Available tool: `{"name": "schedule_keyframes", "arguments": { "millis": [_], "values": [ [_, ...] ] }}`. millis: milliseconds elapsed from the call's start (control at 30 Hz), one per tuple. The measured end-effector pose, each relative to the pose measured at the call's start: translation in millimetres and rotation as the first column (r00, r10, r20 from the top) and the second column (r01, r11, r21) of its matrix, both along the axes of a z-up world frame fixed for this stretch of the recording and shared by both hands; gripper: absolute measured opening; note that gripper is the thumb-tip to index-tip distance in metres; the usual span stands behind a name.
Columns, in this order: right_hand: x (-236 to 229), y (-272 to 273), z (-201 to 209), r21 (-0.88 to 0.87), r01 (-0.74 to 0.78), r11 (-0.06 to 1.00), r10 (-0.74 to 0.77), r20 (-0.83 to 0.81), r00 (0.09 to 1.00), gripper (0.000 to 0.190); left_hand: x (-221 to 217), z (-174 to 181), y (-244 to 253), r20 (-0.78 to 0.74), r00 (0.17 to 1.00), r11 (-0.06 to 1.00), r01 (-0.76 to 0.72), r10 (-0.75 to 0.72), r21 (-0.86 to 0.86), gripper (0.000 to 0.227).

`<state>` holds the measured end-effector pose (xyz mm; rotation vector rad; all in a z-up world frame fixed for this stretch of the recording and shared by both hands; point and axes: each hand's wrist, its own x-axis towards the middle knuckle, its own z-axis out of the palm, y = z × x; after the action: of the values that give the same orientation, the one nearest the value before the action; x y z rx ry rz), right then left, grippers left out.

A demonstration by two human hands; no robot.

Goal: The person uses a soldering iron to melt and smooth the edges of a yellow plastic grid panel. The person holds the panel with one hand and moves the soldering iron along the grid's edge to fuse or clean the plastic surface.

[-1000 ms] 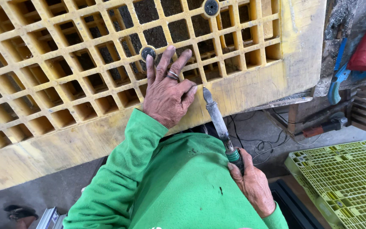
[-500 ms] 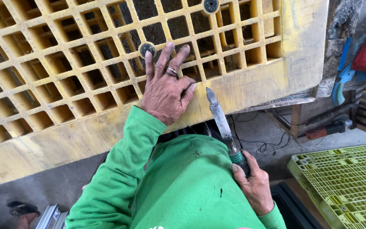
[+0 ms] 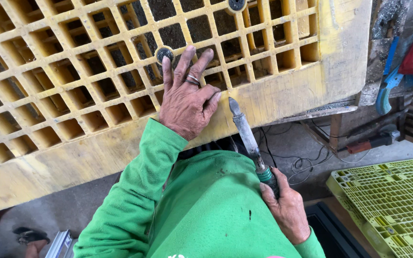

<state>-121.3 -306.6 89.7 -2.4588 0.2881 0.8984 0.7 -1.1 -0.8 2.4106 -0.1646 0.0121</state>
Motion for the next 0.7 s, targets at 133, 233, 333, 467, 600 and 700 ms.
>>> {"name": "schedule_keyframes", "arguments": {
  "millis": [133,233,333,467,600,700],
  "values": [
    [-6,0,-9,-0.032,-0.067,0.997,0.068,0.039,0.997,0.058,0,1,2,0.002,1.000,1.000,-0.002,0.002,-0.016,0.020],
    [-10,1,-12,-0.048,-0.083,0.995,0.085,0.047,0.995,0.059,-1,1,3,-0.007,1.000,1.000,0.005,-0.005,-0.025,0.020],
    [-9,3,-12,-0.046,-0.084,0.995,0.086,0.043,0.995,0.059,0,1,3,-0.014,1.000,1.000,0.006,-0.007,-0.031,0.020],
    [-5,6,-8,-0.034,-0.054,0.998,0.054,-0.015,0.998,0.059,1,3,3,-0.020,1.000,0.999,0.004,-0.005,-0.033,0.021],
    [-1,6,-7,-0.058,-0.059,0.997,0.058,-0.021,0.998,0.059,1,3,3,-0.023,1.000,0.999,0.003,-0.003,-0.033,0.021],
    [2,3,-7,-0.026,-0.094,0.995,0.094,0.011,0.995,0.057,1,5,3,-0.027,1.000,0.999,-0.007,0.006,-0.038,0.022]
  ]
}}
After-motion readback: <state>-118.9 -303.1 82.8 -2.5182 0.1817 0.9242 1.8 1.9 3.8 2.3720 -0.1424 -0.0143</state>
